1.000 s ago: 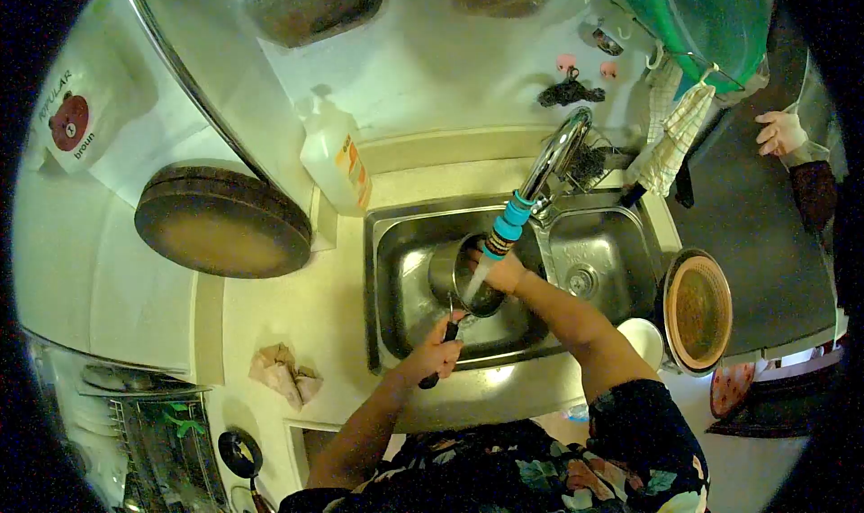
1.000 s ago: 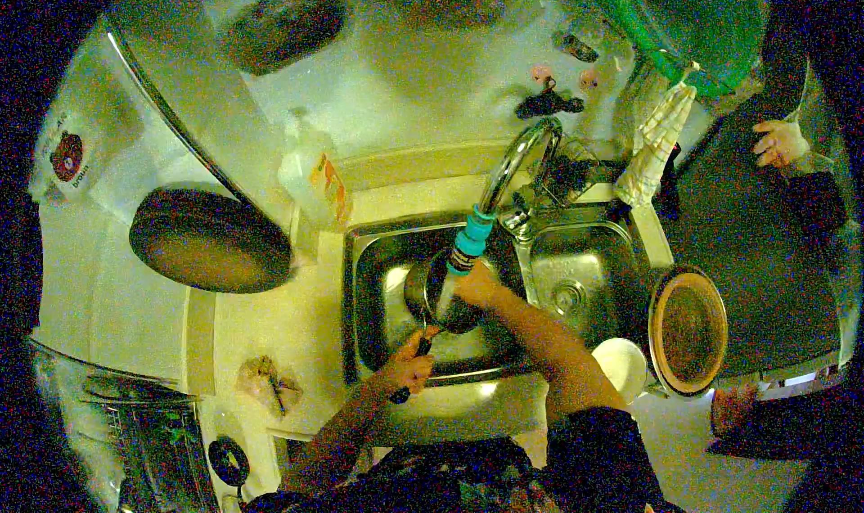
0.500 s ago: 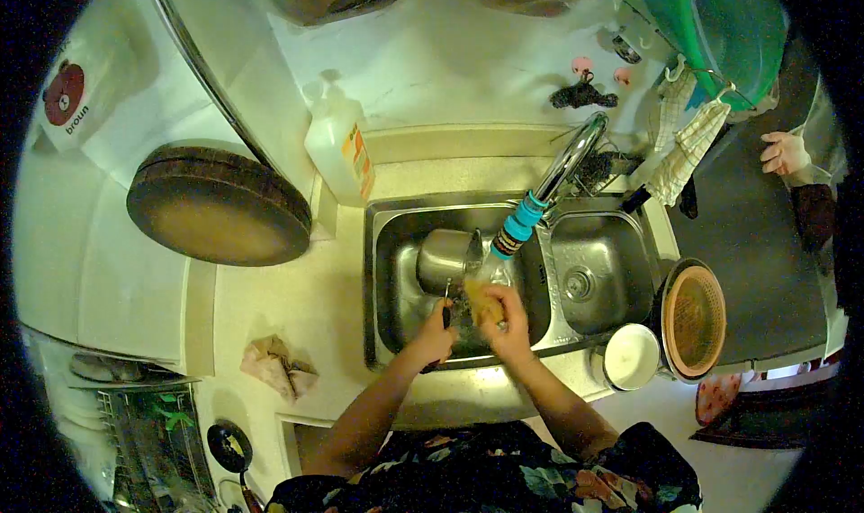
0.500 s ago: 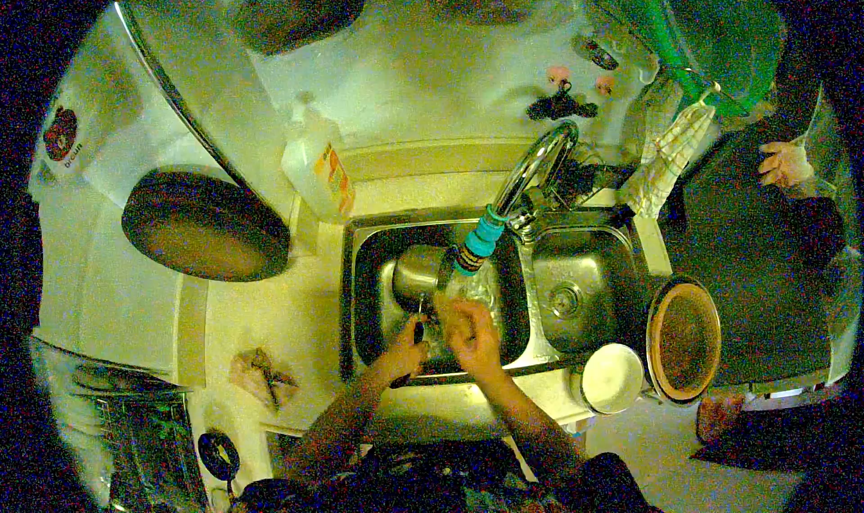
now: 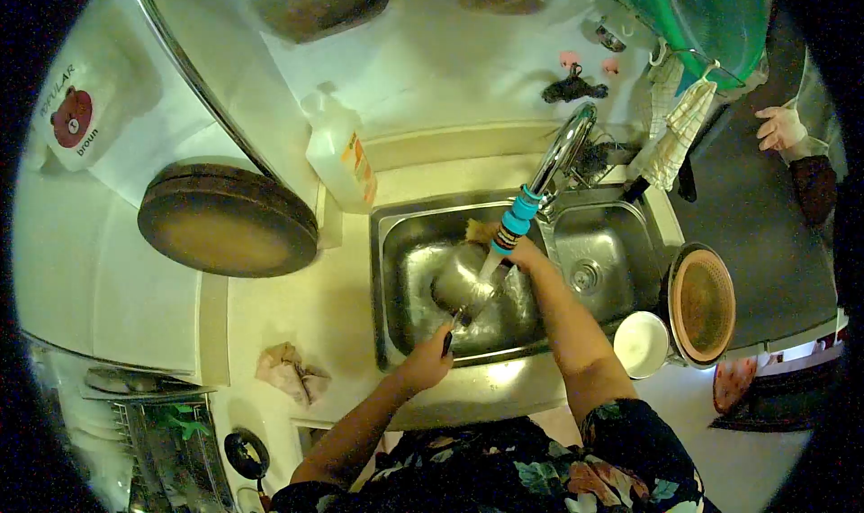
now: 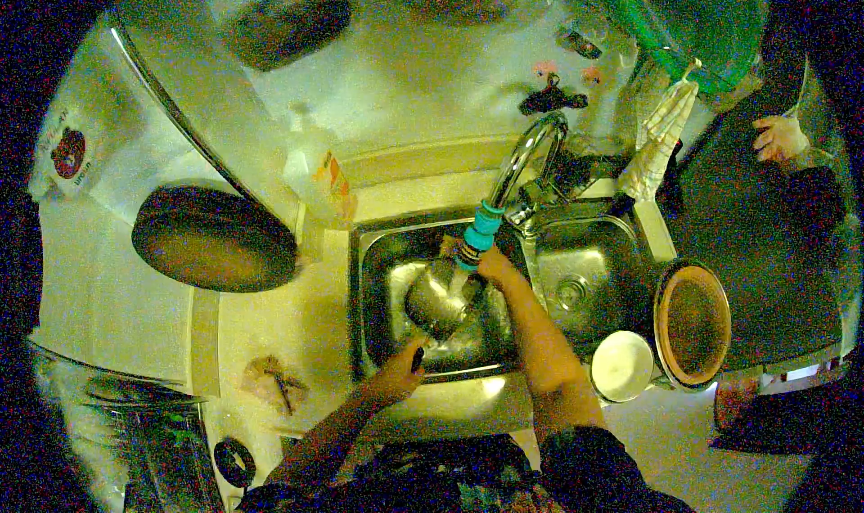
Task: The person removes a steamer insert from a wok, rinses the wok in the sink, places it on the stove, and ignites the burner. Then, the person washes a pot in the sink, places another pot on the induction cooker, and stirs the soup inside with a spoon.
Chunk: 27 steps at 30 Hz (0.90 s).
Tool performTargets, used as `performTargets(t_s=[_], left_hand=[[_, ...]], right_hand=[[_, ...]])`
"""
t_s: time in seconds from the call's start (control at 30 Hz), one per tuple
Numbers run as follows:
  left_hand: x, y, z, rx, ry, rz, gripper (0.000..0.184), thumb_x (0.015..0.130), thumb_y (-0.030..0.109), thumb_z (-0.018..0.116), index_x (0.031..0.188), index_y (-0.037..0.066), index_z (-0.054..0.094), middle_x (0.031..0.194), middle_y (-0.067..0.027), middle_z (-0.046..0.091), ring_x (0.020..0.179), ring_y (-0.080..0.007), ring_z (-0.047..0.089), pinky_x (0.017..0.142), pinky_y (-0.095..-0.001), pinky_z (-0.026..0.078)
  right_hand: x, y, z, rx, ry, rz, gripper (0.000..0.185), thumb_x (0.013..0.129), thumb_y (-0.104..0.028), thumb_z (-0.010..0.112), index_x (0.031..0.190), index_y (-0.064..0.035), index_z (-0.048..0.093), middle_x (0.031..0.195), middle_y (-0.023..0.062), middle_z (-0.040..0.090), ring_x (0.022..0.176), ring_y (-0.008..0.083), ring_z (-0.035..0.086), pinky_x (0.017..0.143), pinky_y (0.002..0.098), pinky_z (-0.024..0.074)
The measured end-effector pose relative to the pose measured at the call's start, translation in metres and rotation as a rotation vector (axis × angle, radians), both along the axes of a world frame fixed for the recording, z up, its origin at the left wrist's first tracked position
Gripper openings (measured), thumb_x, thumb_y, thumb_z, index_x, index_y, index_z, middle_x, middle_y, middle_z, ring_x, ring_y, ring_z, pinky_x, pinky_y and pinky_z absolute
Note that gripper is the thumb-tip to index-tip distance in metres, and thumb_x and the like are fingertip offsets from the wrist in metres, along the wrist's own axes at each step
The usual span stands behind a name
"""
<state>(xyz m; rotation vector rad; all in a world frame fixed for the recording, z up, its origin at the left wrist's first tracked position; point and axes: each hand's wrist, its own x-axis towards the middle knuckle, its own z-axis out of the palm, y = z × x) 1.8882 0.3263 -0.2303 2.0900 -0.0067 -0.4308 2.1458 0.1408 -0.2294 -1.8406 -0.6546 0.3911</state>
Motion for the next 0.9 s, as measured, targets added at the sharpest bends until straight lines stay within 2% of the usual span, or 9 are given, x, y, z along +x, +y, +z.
performTargets(t_s=[0.1,0.23,0.3,0.4,0.5,0.6,0.73,0.87,0.9], left_hand=[[-0.002,0.006,0.038,-0.200,0.128,0.000,0.061,0.090,0.011,0.050,0.145,0.012,0.023,0.064,-0.0065,0.045,0.050,-0.0195,0.047,0.048,-0.0356,0.039],[0.017,0.020,0.011,-0.894,0.494,0.154,0.047,0.098,0.020,0.044,0.142,0.018,0.029,0.060,0.0043,0.037,0.045,-0.0081,0.037,0.041,-0.0271,0.033],[0.032,0.012,0.014,-1.186,0.602,0.254,0.030,0.101,0.026,0.040,0.130,0.021,0.040,0.058,0.0062,0.036,0.042,-0.0058,0.035,0.039,-0.0248,0.031],[0.050,-0.004,0.008,-1.491,0.657,0.329,0.020,0.102,0.033,0.037,0.115,0.024,0.050,0.056,0.0075,0.037,0.038,-0.0047,0.034,0.036,-0.0230,0.030],[0.065,-0.017,0.004,-1.756,0.739,0.337,0.025,0.099,0.038,0.045,0.091,0.015,0.052,0.054,0.0066,0.040,0.036,-0.0056,0.037,0.037,-0.0239,0.034],[0.077,-0.024,-0.022,-1.980,0.857,0.250,0.035,0.096,0.036,0.051,0.072,0.012,0.045,0.053,0.0049,0.040,0.038,-0.0055,0.039,0.041,-0.0232,0.040],[0.097,-0.026,-0.002,-1.987,0.915,0.434,0.034,0.096,0.030,0.051,0.071,0.009,0.044,0.054,0.0027,0.039,0.043,-0.0056,0.042,0.043,-0.0220,0.038],[0.121,-0.030,-0.007,-1.878,0.899,0.391,0.024,0.095,0.022,0.048,0.082,0.001,0.047,0.058,0.0010,0.041,0.046,-0.0074,0.043,0.044,-0.0213,0.038],[0.128,-0.031,-0.005,-1.840,0.898,0.345,0.022,0.095,0.020,0.047,0.084,0.001,0.047,0.058,0.0009,0.042,0.046,-0.0077,0.043,0.044,-0.0213,0.038]], right_hand=[[0.011,-0.010,0.003,-0.298,0.719,-0.207,0.049,0.089,-0.036,0.058,0.131,-0.0119,0.051,0.130,0.0093,0.054,0.100,0.0238,0.060,0.094,0.0380,0.0440],[-0.025,-0.020,-0.072,0.240,0.954,-0.089,0.046,0.095,-0.035,0.049,0.136,-0.0134,0.046,0.124,0.0072,0.058,0.099,0.0268,0.059,0.093,0.0454,0.0451],[-0.059,0.002,-0.050,0.395,1.074,-0.483,0.042,0.095,-0.027,0.051,0.133,-0.0096,0.048,0.113,0.0084,0.062,0.094,0.0234,0.061,0.083,0.0392,0.0482],[-0.091,0.015,-0.059,0.403,0.603,-0.767,0.040,0.094,-0.017,0.051,0.133,-0.0055,0.047,0.103,0.0103,0.064,0.088,0.0198,0.063,0.070,0.0301,0.0511],[-0.112,0.018,-0.083,0.204,-0.026,-0.866,0.044,0.092,-0.011,0.054,0.135,-0.0067,0.046,0.109,0.0132,0.064,0.093,0.0229,0.063,0.079,0.0297,0.0489],[-0.151,0.018,-0.024,0.057,-0.115,-0.707,0.035,0.092,-0.017,0.054,0.125,-0.0057,0.056,0.116,0.0195,0.062,0.100,0.0309,0.061,0.089,0.0361,0.0467],[-0.144,-0.003,-0.014,-0.107,-0.283,-0.511,0.043,0.079,0.009,0.056,0.119,-0.0048,0.060,0.109,0.0191,0.064,0.092,0.0246,0.066,0.080,0.0310,0.0508],[-0.150,-0.031,0.017,-0.118,-0.062,-0.548,0.039,0.076,0.003,0.052,0.114,-0.0046,0.062,0.100,0.0162,0.066,0.086,0.0216,0.066,0.075,0.0324,0.0525],[-0.145,-0.039,0.011,-0.036,-0.058,-0.607,0.032,0.080,-0.014,0.060,0.111,-0.0050,0.062,0.096,0.0163,0.069,0.086,0.0292,0.067,0.077,0.0343,0.0524]])
